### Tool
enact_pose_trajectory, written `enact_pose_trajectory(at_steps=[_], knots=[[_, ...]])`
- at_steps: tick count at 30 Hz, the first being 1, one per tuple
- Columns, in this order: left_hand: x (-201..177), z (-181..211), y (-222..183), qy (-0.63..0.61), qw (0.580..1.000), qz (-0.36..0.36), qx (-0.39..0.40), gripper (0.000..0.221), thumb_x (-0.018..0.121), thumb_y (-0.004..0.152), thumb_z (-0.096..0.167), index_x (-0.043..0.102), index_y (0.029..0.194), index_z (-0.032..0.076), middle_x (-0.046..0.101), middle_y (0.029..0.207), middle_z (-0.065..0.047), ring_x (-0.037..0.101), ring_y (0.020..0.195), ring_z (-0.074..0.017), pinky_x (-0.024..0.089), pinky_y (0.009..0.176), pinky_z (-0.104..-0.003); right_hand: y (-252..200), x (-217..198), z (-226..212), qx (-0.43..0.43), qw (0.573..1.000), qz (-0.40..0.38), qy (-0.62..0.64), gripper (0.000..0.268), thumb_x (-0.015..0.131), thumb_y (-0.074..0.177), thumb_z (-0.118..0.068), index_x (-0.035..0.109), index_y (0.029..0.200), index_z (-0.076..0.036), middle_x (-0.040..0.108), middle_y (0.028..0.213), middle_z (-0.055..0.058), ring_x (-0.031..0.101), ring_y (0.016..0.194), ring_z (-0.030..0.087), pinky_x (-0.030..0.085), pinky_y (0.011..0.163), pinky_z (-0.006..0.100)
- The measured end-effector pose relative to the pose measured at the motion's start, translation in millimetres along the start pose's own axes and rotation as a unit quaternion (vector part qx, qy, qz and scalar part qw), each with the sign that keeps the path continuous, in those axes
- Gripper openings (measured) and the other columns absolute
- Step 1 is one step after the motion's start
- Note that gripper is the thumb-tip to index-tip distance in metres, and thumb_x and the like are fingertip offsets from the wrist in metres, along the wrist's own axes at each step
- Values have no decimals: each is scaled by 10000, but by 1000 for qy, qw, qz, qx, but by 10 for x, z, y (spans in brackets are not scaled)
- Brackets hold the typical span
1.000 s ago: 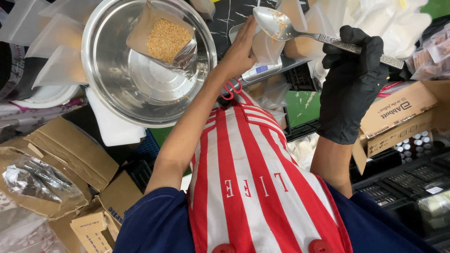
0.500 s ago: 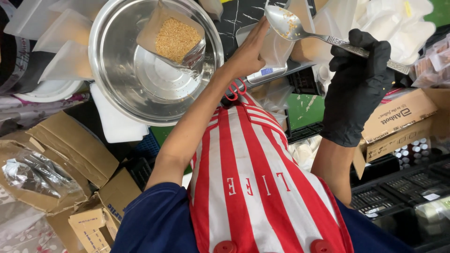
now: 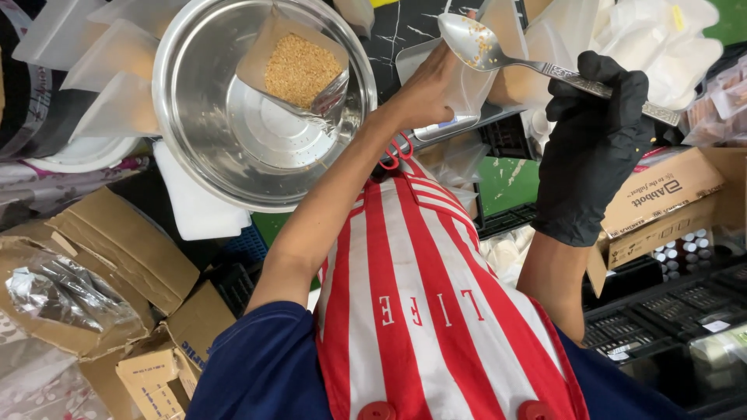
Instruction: Manually scooping minced garlic from a large metal bowl into small plastic bags, occasionally checking the weight on a digital scale.
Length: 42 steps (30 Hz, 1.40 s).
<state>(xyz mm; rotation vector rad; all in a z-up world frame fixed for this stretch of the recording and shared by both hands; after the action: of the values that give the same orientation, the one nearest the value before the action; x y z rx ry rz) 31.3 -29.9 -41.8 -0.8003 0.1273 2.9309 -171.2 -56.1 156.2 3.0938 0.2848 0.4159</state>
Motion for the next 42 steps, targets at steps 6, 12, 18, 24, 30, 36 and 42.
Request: enact_pose_trajectory(at_steps=[6, 12, 18, 24, 30, 36, 42], knots=[[124, -38, 109, 10, 999, 12, 38, 1629, 1098, 731, 283, -220, 1670, 102, -101, 1793, -226, 93, 1701, -422, 225, 1401, -424, -6, -5, -7, -1, 1000, 12, 18, 337, 629, 1030, -392, 750, 1072, -80, 765, 1149, 112, 722, 907, 254, 497, 716, 333], [213, -34, 105, -72, 993, 92, -13, 1221, 913, 751, 128, 108, 1669, 166, 292, 1691, -173, 350, 1584, -369, 502, 1158, -422, -62, -16, -37, -15, 999, -2, -29, 401, 574, 1050, -446, 743, 1107, -87, 764, 1184, 86, 715, 885, 243, 542, 744, 328], [86, 446, -360, -123, 978, 165, 11, 1056, 935, 741, 21, 302, 1572, 177, 501, 1396, -148, 512, 1346, -309, 500, 1079, -426, -45, -34, -30, -1, 1000, 11, 1, 401, 617, 1014, -467, 740, 1095, -93, 764, 1183, 100, 723, 910, 232, 514, 734, 322], [-391, 1197, -1349, -231, 949, 197, -83, 1034, 953, 812, 56, 334, 1616, 256, 355, 1703, -74, 460, 1534, -315, 504, 1247, -569, -34, 108, -1, -1, 1000, 5, 6, 427, 603, 1003, -481, 747, 1064, -84, 759, 1173, 107, 717, 888, 246, 510, 709, 335], [-733, 1670, -2204, -266, 912, 303, -77, 1012, 949, 784, 74, 350, 1598, 130, 391, 1653, -135, 472, 1531, -329, 491, 1278, -475, -13, 294, 29, -63, 994, -79, -46, 393, 493, 1096, -408, 647, 1149, -50, 707, 1240, 146, 679, 915, 268, 550, 747, 360], [-1010, 1631, -2615, -166, 886, 427, -76, 924, 909, 843, 328, 364, 1546, 82, 504, 1462, -128, 578, 1355, -256, 439, 1245, -434, 37, 433, -117, -90, 986, -120, -70, 412, 585, 1095, -451, 628, 1173, -49, 685, 1221, 146, 677, 973, 309, 517, 783, 386], [-1270, 1393, -2785, -42, 901, 423, -83, 962, 930, 859, 181, 314, 1592, 79, 438, 1493, -148, 462, 1410, -275, 454, 1257, -432, -272, 755, -233, -57, 989, -117, -66, 244, 571, 1126, -328, 606, 1080, -91, 633, 1097, 132, 691, 902, 292, 541, 744, 346]])
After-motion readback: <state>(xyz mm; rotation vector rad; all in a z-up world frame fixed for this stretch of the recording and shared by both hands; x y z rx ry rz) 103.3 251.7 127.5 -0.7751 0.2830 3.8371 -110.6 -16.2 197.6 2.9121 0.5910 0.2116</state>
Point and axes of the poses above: each hand's wrist, its own y-axis towards the middle knuckle, its own x-axis out of the palm, z = x × y, the point moved 2 cm from there along y, towards the middle knuckle
